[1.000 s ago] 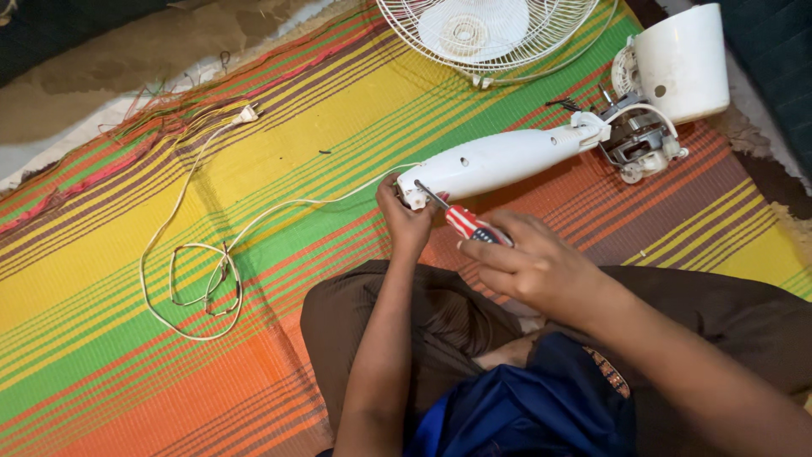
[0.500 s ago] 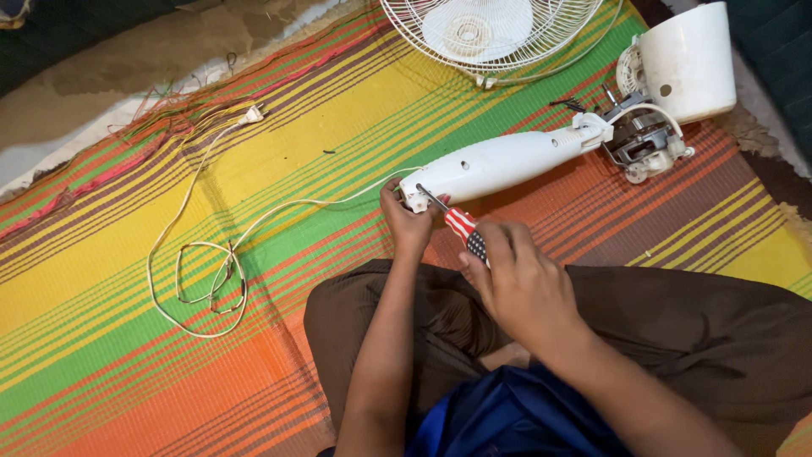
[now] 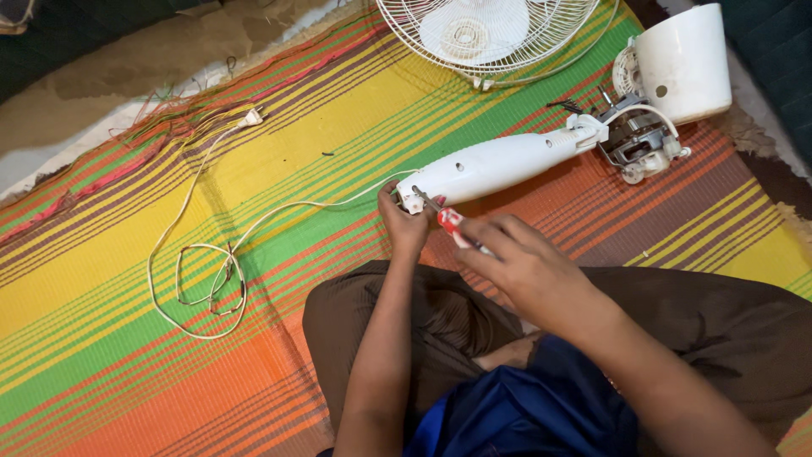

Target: The person sits on a mat and uses a screwdriver to remove screws from the casing of a white handheld appliance. They then separate the casing halves to expose the internal components.

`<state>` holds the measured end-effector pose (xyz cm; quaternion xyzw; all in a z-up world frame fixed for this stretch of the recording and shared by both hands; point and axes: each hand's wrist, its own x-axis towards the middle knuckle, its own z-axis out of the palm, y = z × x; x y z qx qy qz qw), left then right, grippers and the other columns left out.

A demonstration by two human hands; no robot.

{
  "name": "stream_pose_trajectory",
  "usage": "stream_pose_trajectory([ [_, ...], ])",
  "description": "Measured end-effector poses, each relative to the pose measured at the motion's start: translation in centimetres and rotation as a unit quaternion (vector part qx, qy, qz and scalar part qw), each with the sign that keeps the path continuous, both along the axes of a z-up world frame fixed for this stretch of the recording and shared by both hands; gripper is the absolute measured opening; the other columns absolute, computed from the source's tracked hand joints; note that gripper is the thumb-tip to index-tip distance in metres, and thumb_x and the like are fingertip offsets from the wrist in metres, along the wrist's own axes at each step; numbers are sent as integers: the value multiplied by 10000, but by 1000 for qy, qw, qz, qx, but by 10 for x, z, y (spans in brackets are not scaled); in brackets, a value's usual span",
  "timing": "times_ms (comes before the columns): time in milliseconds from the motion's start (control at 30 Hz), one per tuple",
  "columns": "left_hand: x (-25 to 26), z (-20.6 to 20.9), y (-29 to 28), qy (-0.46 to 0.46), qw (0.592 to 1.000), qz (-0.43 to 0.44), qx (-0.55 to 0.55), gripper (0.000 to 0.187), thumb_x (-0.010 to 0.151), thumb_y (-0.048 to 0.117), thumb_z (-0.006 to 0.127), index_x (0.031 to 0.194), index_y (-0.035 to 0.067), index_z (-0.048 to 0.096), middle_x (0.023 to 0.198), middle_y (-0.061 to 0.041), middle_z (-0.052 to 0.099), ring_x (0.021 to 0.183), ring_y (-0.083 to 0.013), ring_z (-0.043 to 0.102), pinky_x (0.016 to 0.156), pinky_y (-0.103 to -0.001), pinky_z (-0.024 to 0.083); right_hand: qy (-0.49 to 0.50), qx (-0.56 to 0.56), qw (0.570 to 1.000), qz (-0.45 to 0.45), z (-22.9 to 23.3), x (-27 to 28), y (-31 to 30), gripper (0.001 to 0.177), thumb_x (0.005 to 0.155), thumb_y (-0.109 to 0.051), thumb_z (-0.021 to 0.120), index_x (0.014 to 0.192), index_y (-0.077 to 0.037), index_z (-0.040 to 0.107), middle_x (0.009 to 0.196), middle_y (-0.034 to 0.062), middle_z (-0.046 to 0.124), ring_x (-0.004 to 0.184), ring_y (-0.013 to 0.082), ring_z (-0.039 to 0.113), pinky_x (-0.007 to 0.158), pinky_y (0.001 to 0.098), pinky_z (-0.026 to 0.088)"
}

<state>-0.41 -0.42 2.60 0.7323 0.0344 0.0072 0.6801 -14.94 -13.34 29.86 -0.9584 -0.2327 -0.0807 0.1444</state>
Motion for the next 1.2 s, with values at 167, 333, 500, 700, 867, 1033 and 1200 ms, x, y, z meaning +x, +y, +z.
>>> stream_pose_trajectory([
  [167, 0, -12, 3, -7, 1000, -3, 26, 922, 647, 102, 957, 1359, -29, 387, 1243, -209, 535, 1069, -284, 663, 859, -367, 605, 32, 29, 999, 23, -2, 7, 0, 522, 596, -83, 743, 1113, -77, 673, 1301, 82, 602, 1136, 328, 567, 962, 436, 511],
  [333, 4, -40, 8, 33, 990, -1, 136, 924, 670, 236, 978, 1335, -73, 415, 1184, -231, 593, 1030, -301, 664, 850, -406, 575, 1, 17, 1000, 12, -30, 15, 19, 403, 720, -105, 716, 1122, -115, 685, 1304, 56, 607, 1127, 304, 575, 914, 453, 523],
  [500, 6, -43, 9, 92, 995, 17, 27, 593, 869, 180, 742, 1365, -26, 492, 1259, -288, 568, 1059, -391, 624, 865, -476, 553, -11, -2, 1000, -18, -57, 20, 44, 282, 810, -104, 641, 1090, -106, 675, 1301, 84, 602, 1126, 315, 573, 916, 444, 535],
  [700, -27, 45, 35, -153, 958, -40, 240, 582, 926, 18, 685, 1469, 70, 483, 1487, -185, 504, 1347, -429, 508, 1105, -489, 441, -30, 54, 998, -13, -72, 32, 36, 478, 879, -83, 623, 1338, 29, 548, 1324, 184, 578, 1158, 375, 554, 926, 498, 505],
  [867, -64, 118, 56, -294, 937, -165, 88, 765, 749, -80, 754, 1442, 53, 460, 1469, -192, 519, 1391, -395, 503, 1095, -441, 480, -3, 171, 985, -1, -86, 40, 28, 443, 920, -58, 657, 1334, -85, 501, 1367, 217, 493, 1154, 396, 589, 978, 498, 535],
  [1033, -71, 129, 52, -316, 937, -71, 132, 568, 886, -50, 793, 1370, 70, 520, 1291, -139, 684, 1234, -349, 680, 1016, -397, 558, 13, 220, 975, 32, -96, 27, 0, 573, 902, -170, 725, 1398, -51, 463, 1371, 230, 437, 1170, 449, 587, 950, 500, 533],
  [1200, -62, 109, 39, -282, 953, 38, 101, 473, 932, 20, 791, 1301, 62, 498, 1182, -130, 697, 1064, -273, 733, 907, -366, 587, 99, 236, 963, -80, -108, -2, -52, 534, 913, -206, 717, 1374, -30, 513, 1324, 208, 489, 1131, 396, 613, 954, 472, 526],
])
